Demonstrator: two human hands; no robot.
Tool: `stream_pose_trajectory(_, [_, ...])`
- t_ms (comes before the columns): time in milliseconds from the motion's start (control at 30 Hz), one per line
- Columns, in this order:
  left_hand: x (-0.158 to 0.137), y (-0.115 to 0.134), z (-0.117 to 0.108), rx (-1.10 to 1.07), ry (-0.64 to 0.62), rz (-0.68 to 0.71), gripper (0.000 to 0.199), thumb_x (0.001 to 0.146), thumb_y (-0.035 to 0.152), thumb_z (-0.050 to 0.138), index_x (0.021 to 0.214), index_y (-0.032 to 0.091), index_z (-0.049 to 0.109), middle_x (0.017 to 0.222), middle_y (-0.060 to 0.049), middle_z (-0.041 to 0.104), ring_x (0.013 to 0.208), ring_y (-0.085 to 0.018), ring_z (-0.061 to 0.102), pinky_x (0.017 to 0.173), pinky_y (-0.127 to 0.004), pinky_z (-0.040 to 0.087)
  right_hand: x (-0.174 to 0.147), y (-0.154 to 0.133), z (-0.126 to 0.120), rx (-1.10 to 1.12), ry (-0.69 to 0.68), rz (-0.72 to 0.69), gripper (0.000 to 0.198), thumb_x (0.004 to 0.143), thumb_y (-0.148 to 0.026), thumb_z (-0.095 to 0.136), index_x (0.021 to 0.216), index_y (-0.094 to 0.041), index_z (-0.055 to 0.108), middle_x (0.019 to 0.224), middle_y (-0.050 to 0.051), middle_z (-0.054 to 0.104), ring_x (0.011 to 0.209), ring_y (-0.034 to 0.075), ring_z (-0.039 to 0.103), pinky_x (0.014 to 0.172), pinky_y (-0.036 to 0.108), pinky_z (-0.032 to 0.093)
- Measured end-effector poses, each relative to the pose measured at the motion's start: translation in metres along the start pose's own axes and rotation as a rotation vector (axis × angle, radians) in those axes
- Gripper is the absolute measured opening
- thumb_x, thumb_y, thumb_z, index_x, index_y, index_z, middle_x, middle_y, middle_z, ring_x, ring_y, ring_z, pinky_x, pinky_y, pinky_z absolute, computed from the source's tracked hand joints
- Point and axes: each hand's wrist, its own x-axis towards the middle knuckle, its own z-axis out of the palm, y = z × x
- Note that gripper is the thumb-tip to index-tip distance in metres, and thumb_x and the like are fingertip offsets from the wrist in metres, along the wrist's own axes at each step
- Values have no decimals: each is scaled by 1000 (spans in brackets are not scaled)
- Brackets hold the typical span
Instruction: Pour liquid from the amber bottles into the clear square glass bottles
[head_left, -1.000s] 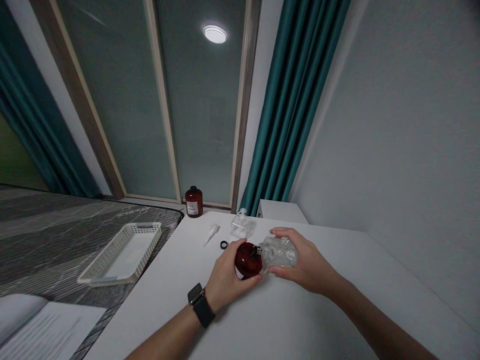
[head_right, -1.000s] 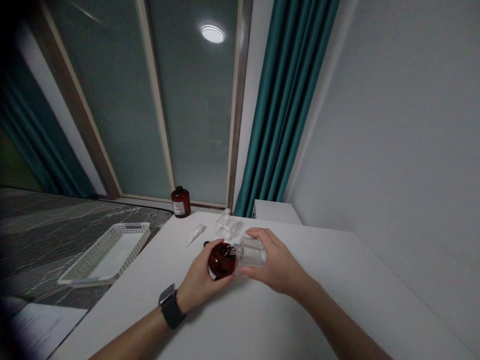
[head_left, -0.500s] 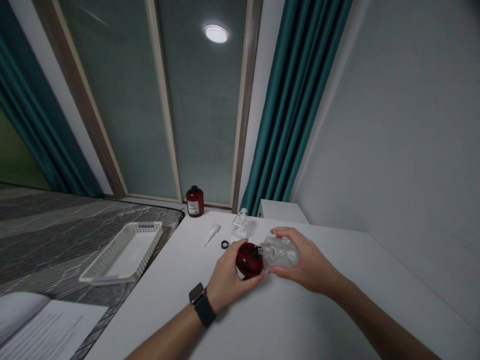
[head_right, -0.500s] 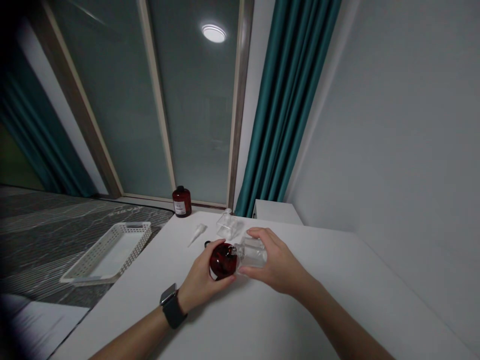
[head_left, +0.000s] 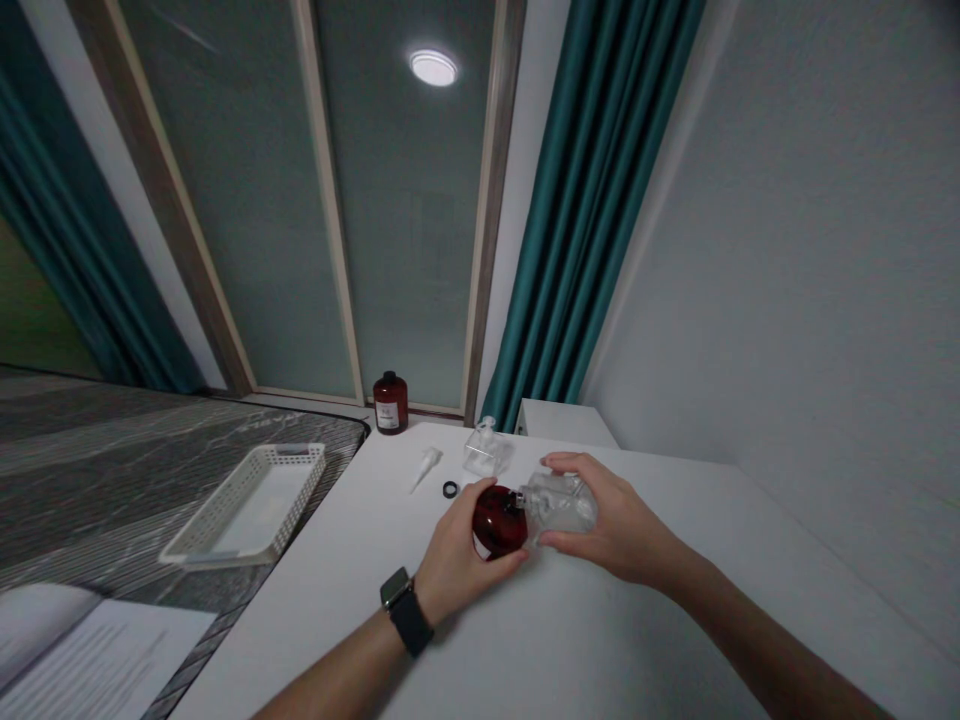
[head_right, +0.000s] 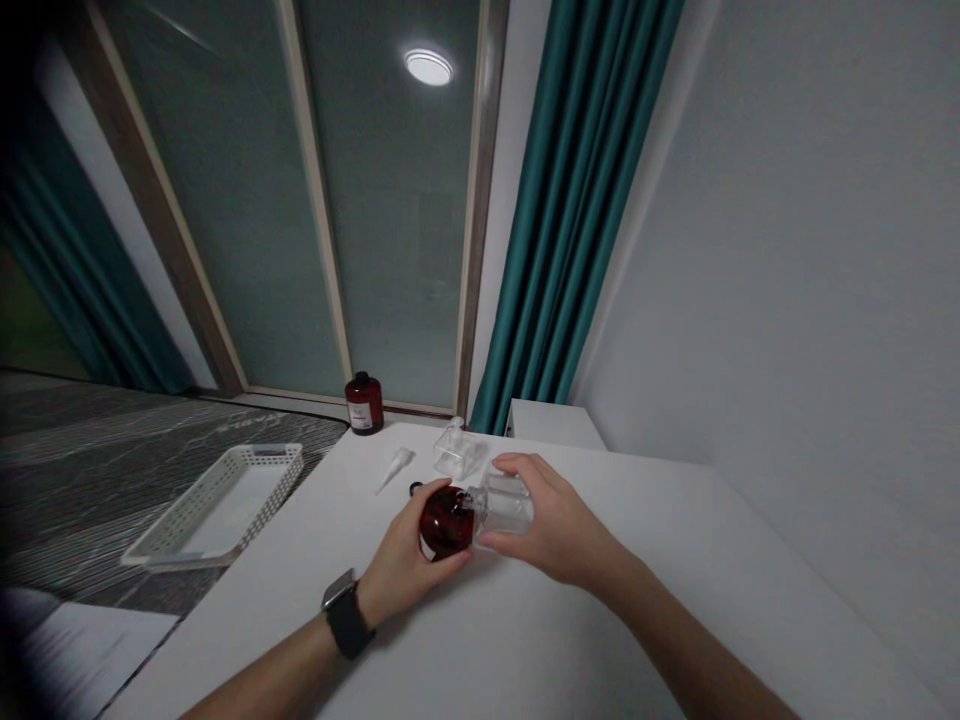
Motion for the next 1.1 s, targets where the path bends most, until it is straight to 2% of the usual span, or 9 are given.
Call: stream_pose_trajectory(1100, [-1,-4,5,-43,19,-18,73,70,25,79,132,20,42,126,-12,60,114,-30,61,100,-46,48,7,-4,-4,-30,-58,20,59,68,-26,81,119,-23,51,127,12,62,120,28,59,104,47,48])
